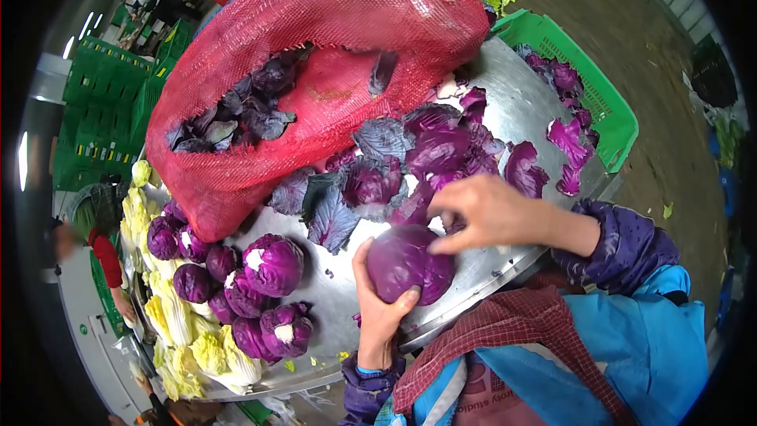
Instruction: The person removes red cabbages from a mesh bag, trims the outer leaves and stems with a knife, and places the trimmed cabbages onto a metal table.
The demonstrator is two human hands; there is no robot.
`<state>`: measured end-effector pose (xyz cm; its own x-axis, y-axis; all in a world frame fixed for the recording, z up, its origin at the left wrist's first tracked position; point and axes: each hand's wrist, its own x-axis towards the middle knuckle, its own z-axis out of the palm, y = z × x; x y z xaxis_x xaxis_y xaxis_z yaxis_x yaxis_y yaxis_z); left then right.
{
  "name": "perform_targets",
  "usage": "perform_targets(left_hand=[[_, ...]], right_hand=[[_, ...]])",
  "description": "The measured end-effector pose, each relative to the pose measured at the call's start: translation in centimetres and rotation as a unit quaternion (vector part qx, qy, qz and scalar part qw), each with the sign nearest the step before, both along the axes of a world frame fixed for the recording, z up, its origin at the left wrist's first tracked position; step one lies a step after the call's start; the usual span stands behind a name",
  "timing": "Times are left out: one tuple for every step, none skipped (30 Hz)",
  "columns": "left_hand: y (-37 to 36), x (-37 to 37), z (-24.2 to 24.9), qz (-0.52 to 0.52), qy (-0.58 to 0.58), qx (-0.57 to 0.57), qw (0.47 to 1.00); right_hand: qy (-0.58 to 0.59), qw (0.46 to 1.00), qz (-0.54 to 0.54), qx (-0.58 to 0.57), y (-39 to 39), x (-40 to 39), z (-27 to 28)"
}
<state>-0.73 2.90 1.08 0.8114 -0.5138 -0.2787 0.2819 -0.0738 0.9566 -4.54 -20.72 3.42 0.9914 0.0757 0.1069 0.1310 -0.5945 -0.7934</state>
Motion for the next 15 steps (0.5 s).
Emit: perform_targets(left_hand=[[-0.2,0.1,0.1,-0.002,-0.002,-0.001,1.000],[-0.2,0.0,0.3,-0.019,-0.017,-0.003,1.000],[-0.2,0.0,0.4,-0.035,-0.032,-0.004,0.999],[0.0,0.1,0.5,-0.034,-0.031,-0.002,0.999],[0.2,0.3,0.6,-0.070,-0.062,0.011,0.996],[0.3,0.5,0.7,-0.105,-0.093,0.023,0.990],[0.4,0.4,0.5,-0.102,-0.093,0.021,0.990],[0.6,0.2,0.1,-0.074,0.022,-0.080,0.994],[0.9,0.0,-0.4,-0.044,0.136,-0.179,0.973],[1.1,-0.3,-1.4,0.042,0.272,-0.166,0.947],[1.2,-0.4,-1.9,0.053,0.316,-0.284,0.904],[1.4,-0.6,-2.5,0.063,0.352,-0.396,0.846],[1.5,-1.0,-3.4,0.060,0.336,-0.377,0.861],[1.3,-0.7,-3.8,-0.055,0.490,-0.520,0.697],[1.9,-1.0,-3.8,-0.080,0.323,-0.410,0.849]], right_hand=[[-0.003,1.000,0.019,-0.012,0.6,0.0,0.5],[-0.005,0.999,0.038,-0.022,0.9,0.0,1.0],[0.020,0.999,0.042,-0.004,1.0,0.0,1.0],[0.020,0.999,0.044,-0.002,1.0,0.0,1.0],[0.005,0.997,0.059,-0.043,0.9,0.1,1.1],[-0.010,0.994,0.074,-0.086,0.7,0.2,1.2],[-0.019,0.997,0.004,-0.071,0.2,0.5,0.1],[-0.027,0.996,-0.067,-0.055,-0.6,0.7,-1.5],[-0.005,0.991,-0.130,-0.022,-1.3,1.1,-1.4],[0.125,0.974,-0.174,0.070,-2.1,0.8,-0.5],[0.104,0.980,-0.155,0.063,-2.2,0.4,-0.6],[0.082,0.986,-0.134,0.057,-1.9,0.1,-0.7],[0.120,0.981,-0.106,0.106,-1.2,0.0,-0.2],[0.154,0.973,-0.076,0.153,-0.4,0.0,0.3],[0.089,0.986,-0.026,0.136,0.3,0.1,0.1]])
